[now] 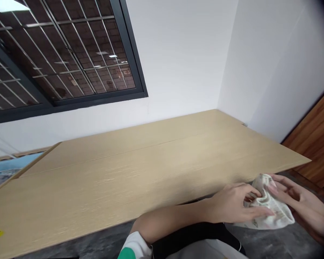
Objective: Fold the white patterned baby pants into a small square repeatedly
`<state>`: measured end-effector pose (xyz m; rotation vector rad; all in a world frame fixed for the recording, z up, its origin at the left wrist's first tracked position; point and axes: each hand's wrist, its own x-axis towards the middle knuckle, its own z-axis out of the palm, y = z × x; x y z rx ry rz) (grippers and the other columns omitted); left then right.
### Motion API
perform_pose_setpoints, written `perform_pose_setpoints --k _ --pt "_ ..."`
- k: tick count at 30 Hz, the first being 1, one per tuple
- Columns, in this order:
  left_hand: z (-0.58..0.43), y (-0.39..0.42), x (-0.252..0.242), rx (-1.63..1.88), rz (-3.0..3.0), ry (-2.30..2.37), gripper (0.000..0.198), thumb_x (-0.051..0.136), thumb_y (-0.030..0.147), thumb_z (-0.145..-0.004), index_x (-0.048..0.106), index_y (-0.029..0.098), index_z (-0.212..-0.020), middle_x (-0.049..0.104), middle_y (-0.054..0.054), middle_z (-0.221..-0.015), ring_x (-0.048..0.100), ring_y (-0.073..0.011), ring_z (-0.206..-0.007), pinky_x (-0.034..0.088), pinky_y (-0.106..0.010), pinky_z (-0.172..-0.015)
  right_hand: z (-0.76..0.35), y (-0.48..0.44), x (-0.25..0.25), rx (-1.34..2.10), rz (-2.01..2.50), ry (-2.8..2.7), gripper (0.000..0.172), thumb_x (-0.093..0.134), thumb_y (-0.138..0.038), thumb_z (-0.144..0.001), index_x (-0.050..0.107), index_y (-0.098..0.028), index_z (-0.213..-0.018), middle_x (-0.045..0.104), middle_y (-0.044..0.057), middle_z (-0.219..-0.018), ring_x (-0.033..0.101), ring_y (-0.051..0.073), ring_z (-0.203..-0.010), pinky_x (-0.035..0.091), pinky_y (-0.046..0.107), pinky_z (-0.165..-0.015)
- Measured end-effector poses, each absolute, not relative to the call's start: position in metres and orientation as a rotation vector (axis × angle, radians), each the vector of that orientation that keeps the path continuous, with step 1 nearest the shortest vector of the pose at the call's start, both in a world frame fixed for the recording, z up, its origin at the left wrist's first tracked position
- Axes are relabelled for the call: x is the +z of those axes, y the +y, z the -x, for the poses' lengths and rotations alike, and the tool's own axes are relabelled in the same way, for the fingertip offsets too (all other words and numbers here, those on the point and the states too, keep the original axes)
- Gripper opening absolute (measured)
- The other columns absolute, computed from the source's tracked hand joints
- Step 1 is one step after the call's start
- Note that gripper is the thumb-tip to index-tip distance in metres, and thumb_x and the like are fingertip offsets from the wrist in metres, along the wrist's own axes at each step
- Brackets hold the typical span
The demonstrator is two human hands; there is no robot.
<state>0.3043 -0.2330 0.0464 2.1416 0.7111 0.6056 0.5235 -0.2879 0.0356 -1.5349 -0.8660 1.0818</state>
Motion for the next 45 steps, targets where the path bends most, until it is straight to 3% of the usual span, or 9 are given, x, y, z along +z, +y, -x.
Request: perform_pose_setpoints --k 3,7,10,14,20,26,32,37,45 --pt "-0.295 -0.230 0.060 0.640 -2.140 0.610 0.024 0.066 0.047 -0.094 0.072 0.029 -0.109 0.077 -0.004 -0.105 0.072 -0.0215 -0.098 0.057 -0.032 -0.087 -0.519 -0.289 0.034 1.148 1.510 -1.028 0.073 0.093 -0.055 -0.061 0.070 -0.045 -0.129 0.074 0.006 -0.131 0.072 0.040 -0.117 0.068 0.043 -0.086" --pt "-0.284 -0.230 0.072 0.655 -2.186 0.620 0.024 0.056 0.041 -0.101 0.071 0.022 -0.107 0.075 -0.004 -0.101 0.069 -0.0194 -0.093 0.054 -0.032 -0.087 -0.513 -0.284 0.038 1.093 1.469 -1.315 0.058 0.089 -0.057 -0.066 0.076 -0.047 -0.122 0.072 0.005 -0.135 0.068 0.039 -0.125 0.063 0.043 -0.099" --pt "-0.265 -0.230 0.075 0.761 -2.158 0.666 0.030 0.050 0.042 -0.105 0.072 0.021 -0.103 0.074 -0.005 -0.098 0.067 -0.0185 -0.090 0.053 -0.031 -0.086 -0.520 -0.280 0.041 0.965 1.484 -1.369 0.053 0.086 -0.060 -0.069 0.076 -0.048 -0.120 0.075 0.008 -0.126 0.073 0.037 -0.115 0.066 0.042 -0.089" --pt "-0.225 -0.229 0.069 1.066 -2.083 0.803 0.037 0.047 0.043 -0.108 0.073 0.019 -0.095 0.070 -0.009 -0.101 0.065 -0.0204 -0.099 0.052 -0.034 -0.093 -0.536 -0.275 0.039 0.563 1.583 -1.374 0.045 0.082 -0.061 -0.073 0.074 -0.047 -0.115 0.077 0.010 -0.098 0.075 0.032 -0.082 0.063 0.040 -0.063" --pt "-0.189 -0.231 0.057 1.205 -1.983 0.878 0.024 0.067 0.041 -0.100 0.080 0.023 -0.106 0.071 -0.006 -0.096 0.067 -0.0176 -0.090 0.055 -0.030 -0.084 -0.530 -0.279 0.035 0.199 1.522 -1.751 0.017 0.069 -0.059 -0.088 0.067 -0.045 -0.098 0.079 0.003 -0.104 0.076 0.033 -0.093 0.059 0.045 -0.071" --pt "-0.167 -0.242 0.076 1.472 -1.934 1.026 0.011 0.079 0.034 -0.091 0.081 0.023 -0.095 0.079 -0.003 -0.090 0.071 -0.0155 -0.080 0.059 -0.029 -0.079 -0.524 -0.282 0.056 0.019 1.345 -1.944 0.018 0.063 -0.049 -0.097 0.062 -0.048 -0.115 0.079 -0.001 -0.107 0.078 0.031 -0.089 0.062 0.043 -0.067" --pt "-0.121 -0.256 0.122 1.545 -2.219 1.046 0.011 0.072 0.023 -0.096 0.079 0.024 -0.104 0.080 -0.004 -0.097 0.074 -0.0160 -0.086 0.061 -0.030 -0.080 -0.513 -0.266 0.099 -0.041 1.017 -2.041 0.043 0.057 -0.027 -0.102 0.052 -0.041 -0.142 0.075 0.005 -0.123 0.076 0.028 -0.101 0.066 0.040 -0.079" --pt "-0.076 -0.259 0.146 1.511 -2.446 1.027 0.022 0.070 0.019 -0.095 0.068 0.024 -0.117 0.076 -0.005 -0.100 0.072 -0.0172 -0.089 0.061 -0.032 -0.081 -0.481 -0.239 0.137 -0.106 0.756 -2.278 0.033 0.047 -0.013 -0.104 0.060 -0.030 -0.129 0.068 0.011 -0.127 0.071 0.026 -0.110 0.061 0.038 -0.084" --pt "-0.032 -0.242 0.163 1.008 -2.755 1.506 0.022 0.045 0.022 -0.103 0.066 0.027 -0.106 0.068 -0.005 -0.101 0.064 -0.0227 -0.096 0.055 -0.037 -0.085 -0.422 -0.182 0.146 -0.064 0.656 -2.465 0.048 0.040 -0.005 -0.101 0.066 -0.026 -0.135 0.068 0.010 -0.125 0.065 0.025 -0.113 0.056 0.040 -0.091"
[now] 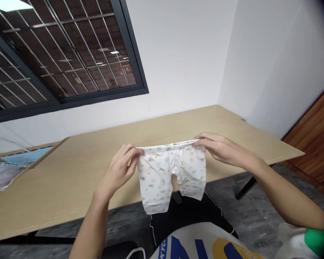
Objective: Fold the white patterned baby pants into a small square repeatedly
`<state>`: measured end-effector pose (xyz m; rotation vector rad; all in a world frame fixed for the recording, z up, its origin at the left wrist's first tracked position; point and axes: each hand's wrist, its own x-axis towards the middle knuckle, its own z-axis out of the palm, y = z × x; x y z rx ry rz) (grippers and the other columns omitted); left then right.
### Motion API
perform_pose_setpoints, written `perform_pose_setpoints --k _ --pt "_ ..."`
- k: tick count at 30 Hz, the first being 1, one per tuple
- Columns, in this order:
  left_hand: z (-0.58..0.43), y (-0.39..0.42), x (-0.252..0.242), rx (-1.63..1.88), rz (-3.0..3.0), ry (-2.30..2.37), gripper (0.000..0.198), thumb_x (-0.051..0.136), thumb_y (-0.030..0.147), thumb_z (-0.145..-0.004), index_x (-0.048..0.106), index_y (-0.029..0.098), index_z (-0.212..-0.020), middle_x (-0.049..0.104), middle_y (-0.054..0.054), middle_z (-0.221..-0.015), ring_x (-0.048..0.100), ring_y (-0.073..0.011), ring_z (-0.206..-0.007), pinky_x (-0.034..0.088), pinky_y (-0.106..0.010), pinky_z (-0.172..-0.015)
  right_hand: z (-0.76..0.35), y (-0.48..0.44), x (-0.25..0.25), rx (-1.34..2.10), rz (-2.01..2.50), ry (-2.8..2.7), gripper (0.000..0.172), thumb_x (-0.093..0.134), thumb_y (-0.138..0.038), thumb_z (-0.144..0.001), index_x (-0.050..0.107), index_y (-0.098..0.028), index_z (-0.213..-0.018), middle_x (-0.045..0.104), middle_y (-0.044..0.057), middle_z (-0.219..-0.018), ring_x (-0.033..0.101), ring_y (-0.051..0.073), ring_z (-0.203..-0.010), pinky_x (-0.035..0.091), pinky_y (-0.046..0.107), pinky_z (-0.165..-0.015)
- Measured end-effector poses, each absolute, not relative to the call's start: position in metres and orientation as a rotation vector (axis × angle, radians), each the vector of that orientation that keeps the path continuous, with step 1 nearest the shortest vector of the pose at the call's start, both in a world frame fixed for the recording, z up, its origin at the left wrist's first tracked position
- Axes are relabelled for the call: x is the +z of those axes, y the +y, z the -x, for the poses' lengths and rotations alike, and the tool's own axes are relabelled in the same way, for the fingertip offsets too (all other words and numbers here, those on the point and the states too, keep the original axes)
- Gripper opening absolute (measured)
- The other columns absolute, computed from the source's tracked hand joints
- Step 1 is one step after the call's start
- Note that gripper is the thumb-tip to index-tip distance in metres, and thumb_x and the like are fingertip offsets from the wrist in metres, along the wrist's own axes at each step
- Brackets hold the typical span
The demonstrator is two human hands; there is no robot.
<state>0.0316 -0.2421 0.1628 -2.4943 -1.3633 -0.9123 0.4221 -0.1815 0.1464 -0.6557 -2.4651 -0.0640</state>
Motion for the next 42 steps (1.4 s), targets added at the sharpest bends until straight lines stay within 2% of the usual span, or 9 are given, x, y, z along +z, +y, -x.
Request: perform_pose_setpoints --k 4,7,12,17,25,33,36,40,42 --pt "-0.019 -0.204 0.141 -0.694 2.442 -1.520 0.031 0.036 0.026 -0.106 0.066 0.024 -0.115 0.068 -0.007 -0.109 0.063 -0.0246 -0.101 0.052 -0.040 -0.091 -0.395 -0.129 0.131 -0.137 0.688 -2.516 0.036 0.046 -0.009 -0.102 0.072 -0.021 -0.125 0.071 0.011 -0.115 0.059 0.028 -0.107 0.050 0.041 -0.088" --pt "-0.012 -0.171 0.116 -0.526 2.400 -1.661 0.034 0.034 0.027 -0.107 0.065 0.024 -0.121 0.068 -0.009 -0.117 0.062 -0.0267 -0.108 0.051 -0.040 -0.094 -0.371 -0.086 0.111 -0.133 0.796 -2.555 0.031 0.050 -0.012 -0.103 0.074 -0.019 -0.120 0.073 0.012 -0.116 0.055 0.029 -0.106 0.043 0.040 -0.089" --pt "-0.006 -0.118 0.069 -0.249 2.383 -1.865 0.034 0.037 0.029 -0.107 0.062 0.020 -0.128 0.067 -0.011 -0.127 0.061 -0.0269 -0.117 0.046 -0.039 -0.105 -0.333 -0.018 0.064 -0.053 0.960 -2.673 0.031 0.048 -0.013 -0.104 0.076 -0.017 -0.117 0.073 0.014 -0.119 0.053 0.029 -0.109 0.037 0.038 -0.092" --pt "-0.005 -0.071 0.028 -0.018 2.323 -2.000 0.040 0.040 0.034 -0.106 0.056 0.019 -0.139 0.060 -0.015 -0.143 0.057 -0.0313 -0.128 0.042 -0.044 -0.110 -0.301 0.040 0.016 -0.016 1.080 -2.778 0.031 0.049 -0.011 -0.101 0.076 -0.016 -0.117 0.071 0.015 -0.121 0.056 0.028 -0.113 0.038 0.037 -0.098" --pt "-0.003 -0.008 -0.007 0.050 2.260 -2.093 0.055 0.041 0.045 -0.103 0.049 0.012 -0.146 0.054 -0.021 -0.150 0.052 -0.0393 -0.134 0.039 -0.049 -0.110 -0.274 0.100 -0.031 0.019 1.166 -2.730 0.039 0.044 -0.007 -0.099 0.070 -0.013 -0.128 0.065 0.018 -0.133 0.054 0.028 -0.121 0.039 0.039 -0.104" --pt "0.006 0.038 -0.019 0.005 2.219 -2.210 0.057 0.039 0.047 -0.103 0.048 0.011 -0.146 0.053 -0.022 -0.152 0.050 -0.0396 -0.137 0.037 -0.049 -0.113 -0.260 0.139 -0.043 0.094 1.233 -2.640 0.041 0.042 -0.007 -0.100 0.066 -0.012 -0.133 0.062 0.017 -0.139 0.053 0.028 -0.122 0.038 0.039 -0.107" --pt "0.004 0.043 -0.016 -0.028 2.202 -2.243 0.053 0.040 0.044 -0.104 0.050 0.011 -0.144 0.050 -0.023 -0.155 0.048 -0.0402 -0.140 0.036 -0.051 -0.115 -0.258 0.146 -0.045 0.146 1.255 -2.591 0.037 0.044 -0.008 -0.099 0.068 -0.014 -0.127 0.060 0.016 -0.142 0.053 0.028 -0.123 0.038 0.038 -0.108" --pt "-0.018 0.034 -0.002 -0.104 2.175 -2.224 0.045 0.047 0.032 -0.101 0.054 0.007 -0.137 0.034 -0.028 -0.165 0.037 -0.0451 -0.148 0.029 -0.056 -0.119 -0.258 0.153 -0.045 0.230 1.313 -2.459 0.036 0.046 -0.010 -0.098 0.068 -0.015 -0.127 0.054 0.016 -0.149 0.053 0.027 -0.128 0.040 0.035 -0.108" --pt "-0.044 0.019 0.005 -0.135 2.234 -2.167 0.040 0.047 0.027 -0.101 0.057 0.006 -0.133 0.041 -0.030 -0.159 0.042 -0.0445 -0.146 0.031 -0.057 -0.119 -0.257 0.159 -0.045 0.285 1.351 -2.375 0.038 0.045 -0.013 -0.100 0.064 -0.014 -0.133 0.057 0.016 -0.145 0.055 0.025 -0.127 0.041 0.033 -0.107"
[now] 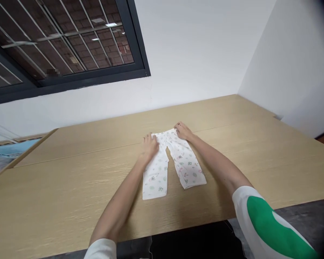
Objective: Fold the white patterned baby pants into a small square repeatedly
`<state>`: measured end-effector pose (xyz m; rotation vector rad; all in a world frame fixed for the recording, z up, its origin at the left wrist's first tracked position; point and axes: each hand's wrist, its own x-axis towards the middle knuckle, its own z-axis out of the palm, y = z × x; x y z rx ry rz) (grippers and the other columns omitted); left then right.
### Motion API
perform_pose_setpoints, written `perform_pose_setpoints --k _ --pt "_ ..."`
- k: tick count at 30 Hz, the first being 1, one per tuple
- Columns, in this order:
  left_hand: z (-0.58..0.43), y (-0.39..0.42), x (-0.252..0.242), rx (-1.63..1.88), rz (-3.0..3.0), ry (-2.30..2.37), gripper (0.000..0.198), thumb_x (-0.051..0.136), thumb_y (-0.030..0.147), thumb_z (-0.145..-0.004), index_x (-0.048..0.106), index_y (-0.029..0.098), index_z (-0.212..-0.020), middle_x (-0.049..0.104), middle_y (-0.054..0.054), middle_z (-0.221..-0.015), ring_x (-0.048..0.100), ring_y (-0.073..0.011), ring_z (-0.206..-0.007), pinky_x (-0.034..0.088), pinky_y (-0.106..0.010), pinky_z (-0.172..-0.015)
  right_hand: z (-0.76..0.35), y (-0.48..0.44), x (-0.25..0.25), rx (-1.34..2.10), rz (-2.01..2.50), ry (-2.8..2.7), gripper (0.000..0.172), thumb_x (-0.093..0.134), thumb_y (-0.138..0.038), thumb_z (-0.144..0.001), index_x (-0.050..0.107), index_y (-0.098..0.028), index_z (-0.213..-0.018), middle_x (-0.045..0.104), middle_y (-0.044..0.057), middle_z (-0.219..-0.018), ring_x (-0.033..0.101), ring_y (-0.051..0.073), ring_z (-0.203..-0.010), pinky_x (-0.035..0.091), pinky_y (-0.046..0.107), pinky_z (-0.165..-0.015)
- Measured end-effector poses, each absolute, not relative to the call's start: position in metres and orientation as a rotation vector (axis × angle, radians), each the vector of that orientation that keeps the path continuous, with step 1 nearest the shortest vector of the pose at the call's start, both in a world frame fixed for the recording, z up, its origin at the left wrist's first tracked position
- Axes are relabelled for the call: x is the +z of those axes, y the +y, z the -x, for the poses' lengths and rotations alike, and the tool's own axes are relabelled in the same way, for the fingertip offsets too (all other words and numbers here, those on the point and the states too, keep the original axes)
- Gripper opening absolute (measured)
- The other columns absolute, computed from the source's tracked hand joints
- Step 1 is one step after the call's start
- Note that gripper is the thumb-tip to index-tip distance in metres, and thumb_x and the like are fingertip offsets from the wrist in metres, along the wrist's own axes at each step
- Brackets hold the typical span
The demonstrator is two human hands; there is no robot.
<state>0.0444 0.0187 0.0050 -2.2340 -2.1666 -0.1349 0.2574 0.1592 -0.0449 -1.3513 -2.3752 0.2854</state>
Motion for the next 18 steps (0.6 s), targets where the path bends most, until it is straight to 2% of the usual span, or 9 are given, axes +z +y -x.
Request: perform_pose_setpoints --k 3,5,7,11,14,18 --pt "-0.100 -0.018 0.004 -0.120 2.488 -2.027 0.032 0.045 0.035 -0.104 0.067 0.014 -0.116 0.069 -0.021 -0.124 0.065 -0.0344 -0.120 0.047 -0.050 -0.106 -0.254 0.171 -0.046 0.387 1.445 -2.249 0.038 0.041 -0.017 -0.104 0.063 -0.013 -0.134 0.068 0.015 -0.132 0.060 0.023 -0.121 0.043 0.033 -0.105" --pt "-0.138 -0.047 -0.004 -0.090 2.684 -1.926 0.036 0.050 0.051 -0.103 0.070 0.021 -0.101 0.075 -0.009 -0.097 0.072 -0.0272 -0.093 0.055 -0.043 -0.090 -0.252 0.178 -0.048 0.457 1.529 -2.171 0.034 0.044 -0.021 -0.104 0.066 -0.014 -0.130 0.073 0.013 -0.122 0.064 0.023 -0.114 0.044 0.036 -0.103" --pt "-0.169 -0.073 -0.016 -0.116 2.873 -1.782 0.043 0.051 0.058 -0.101 0.070 0.021 -0.090 0.072 -0.007 -0.082 0.072 -0.0280 -0.085 0.057 -0.044 -0.083 -0.250 0.183 -0.051 0.515 1.602 -2.108 0.029 0.051 -0.027 -0.102 0.069 -0.016 -0.122 0.076 0.011 -0.116 0.065 0.024 -0.110 0.044 0.039 -0.103" --pt "-0.200 -0.100 -0.033 -0.217 3.096 -1.636 0.047 0.063 0.063 -0.092 0.067 0.021 -0.071 0.068 -0.011 -0.073 0.071 -0.0322 -0.075 0.057 -0.048 -0.075 -0.249 0.188 -0.054 0.579 1.668 -2.038 0.021 0.058 -0.031 -0.099 0.072 -0.020 -0.109 0.076 0.009 -0.114 0.066 0.023 -0.109 0.041 0.042 -0.106" --pt "-0.202 -0.105 -0.033 -0.274 3.064 -1.680 0.041 0.063 0.055 -0.094 0.069 0.021 -0.073 0.069 -0.012 -0.074 0.072 -0.0333 -0.076 0.056 -0.048 -0.074 -0.250 0.189 -0.054 0.608 1.669 -2.024 0.016 0.061 -0.029 -0.098 0.071 -0.021 -0.106 0.076 0.008 -0.115 0.065 0.022 -0.107 0.040 0.043 -0.107" --pt "-0.200 -0.105 -0.023 -0.156 3.024 -1.739 0.031 0.057 0.039 -0.098 0.071 0.019 -0.079 0.072 -0.013 -0.080 0.074 -0.0338 -0.082 0.054 -0.047 -0.076 -0.250 0.189 -0.053 0.627 1.643 -2.027 0.013 0.061 -0.027 -0.097 0.069 -0.020 -0.105 0.075 0.009 -0.115 0.064 0.022 -0.106 0.040 0.044 -0.107"
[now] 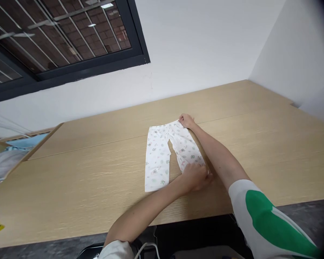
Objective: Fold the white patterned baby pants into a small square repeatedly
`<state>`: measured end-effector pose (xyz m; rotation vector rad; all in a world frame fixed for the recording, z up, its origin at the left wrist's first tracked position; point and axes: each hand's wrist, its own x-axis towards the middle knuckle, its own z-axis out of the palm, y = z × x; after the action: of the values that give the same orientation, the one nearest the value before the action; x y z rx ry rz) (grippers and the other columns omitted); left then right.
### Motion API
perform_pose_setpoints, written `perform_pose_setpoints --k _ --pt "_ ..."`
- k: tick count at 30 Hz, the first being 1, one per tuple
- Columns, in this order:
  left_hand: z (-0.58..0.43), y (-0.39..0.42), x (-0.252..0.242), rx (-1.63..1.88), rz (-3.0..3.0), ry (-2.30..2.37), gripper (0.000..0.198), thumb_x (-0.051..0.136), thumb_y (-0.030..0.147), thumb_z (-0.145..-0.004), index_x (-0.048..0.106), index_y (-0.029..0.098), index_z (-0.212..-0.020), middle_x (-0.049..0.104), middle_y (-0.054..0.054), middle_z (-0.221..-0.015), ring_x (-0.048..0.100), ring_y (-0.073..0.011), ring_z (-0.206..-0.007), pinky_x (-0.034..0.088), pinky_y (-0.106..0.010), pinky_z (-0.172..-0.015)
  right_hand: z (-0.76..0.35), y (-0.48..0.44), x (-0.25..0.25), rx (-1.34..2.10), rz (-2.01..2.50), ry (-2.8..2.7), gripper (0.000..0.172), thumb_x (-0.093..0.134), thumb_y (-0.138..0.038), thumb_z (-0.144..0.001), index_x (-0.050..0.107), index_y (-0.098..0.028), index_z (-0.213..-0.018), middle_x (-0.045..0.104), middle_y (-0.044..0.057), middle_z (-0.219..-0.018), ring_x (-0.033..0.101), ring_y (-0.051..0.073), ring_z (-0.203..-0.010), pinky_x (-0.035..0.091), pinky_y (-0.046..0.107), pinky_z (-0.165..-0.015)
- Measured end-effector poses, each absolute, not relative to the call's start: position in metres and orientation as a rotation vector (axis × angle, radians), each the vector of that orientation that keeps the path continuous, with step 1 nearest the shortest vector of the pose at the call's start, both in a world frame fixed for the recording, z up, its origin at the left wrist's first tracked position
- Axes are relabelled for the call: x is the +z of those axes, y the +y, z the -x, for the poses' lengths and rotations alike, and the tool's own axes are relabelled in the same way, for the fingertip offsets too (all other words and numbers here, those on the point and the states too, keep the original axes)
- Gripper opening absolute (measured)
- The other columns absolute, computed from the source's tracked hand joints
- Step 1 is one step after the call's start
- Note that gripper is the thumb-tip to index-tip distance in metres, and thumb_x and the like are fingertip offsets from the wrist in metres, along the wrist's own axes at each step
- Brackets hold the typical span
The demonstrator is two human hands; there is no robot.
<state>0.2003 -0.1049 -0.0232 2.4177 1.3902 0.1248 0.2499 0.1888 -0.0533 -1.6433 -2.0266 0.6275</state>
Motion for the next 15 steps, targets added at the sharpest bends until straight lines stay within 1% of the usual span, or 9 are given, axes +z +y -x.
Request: perform_pose_setpoints --k 4,7,9,11,15 --pt "-0.196 -0.103 -0.015 0.033 -2.407 1.359 0.034 0.050 0.035 -0.100 0.069 0.018 -0.078 0.072 -0.012 -0.079 0.073 -0.0301 -0.077 0.054 -0.043 -0.073 -0.250 0.187 -0.051 0.635 1.577 -2.050 0.012 0.056 -0.022 -0.099 0.065 -0.019 -0.106 0.073 0.012 -0.114 0.062 0.024 -0.106 0.042 0.041 -0.103" --pt "-0.188 -0.104 -0.009 0.023 -2.369 1.320 0.037 0.045 0.034 -0.101 0.066 0.019 -0.075 0.071 -0.009 -0.077 0.070 -0.0250 -0.073 0.052 -0.039 -0.073 -0.250 0.186 -0.043 0.653 1.508 -2.073 0.011 0.055 -0.019 -0.099 0.063 -0.018 -0.107 0.073 0.012 -0.107 0.063 0.022 -0.095 0.048 0.035 -0.091" --pt "-0.180 -0.108 -0.004 0.080 -2.332 1.306 0.038 0.042 0.032 -0.102 0.064 0.019 -0.074 0.071 -0.007 -0.076 0.067 -0.0227 -0.072 0.050 -0.038 -0.074 -0.250 0.187 -0.035 0.658 1.467 -2.079 0.010 0.056 -0.018 -0.098 0.062 -0.018 -0.106 0.072 0.010 -0.101 0.063 0.021 -0.088 0.049 0.032 -0.083" --pt "-0.172 -0.116 0.001 0.161 -2.280 1.307 0.039 0.041 0.033 -0.103 0.063 0.019 -0.074 0.069 -0.006 -0.074 0.065 -0.0210 -0.071 0.049 -0.036 -0.074 -0.247 0.189 -0.025 0.649 1.437 -2.076 0.010 0.058 -0.017 -0.096 0.062 -0.018 -0.105 0.071 0.008 -0.096 0.063 0.021 -0.086 0.049 0.030 -0.079" --pt "-0.154 -0.139 0.009 0.358 -2.087 1.288 0.039 0.042 0.035 -0.105 0.066 0.020 -0.079 0.072 -0.004 -0.078 0.064 -0.0179 -0.073 0.046 -0.031 -0.071 -0.232 0.193 -0.005 0.600 1.405 -2.058 0.018 0.063 -0.016 -0.091 0.061 -0.017 -0.109 0.069 0.007 -0.092 0.062 0.021 -0.085 0.049 0.031 -0.080"
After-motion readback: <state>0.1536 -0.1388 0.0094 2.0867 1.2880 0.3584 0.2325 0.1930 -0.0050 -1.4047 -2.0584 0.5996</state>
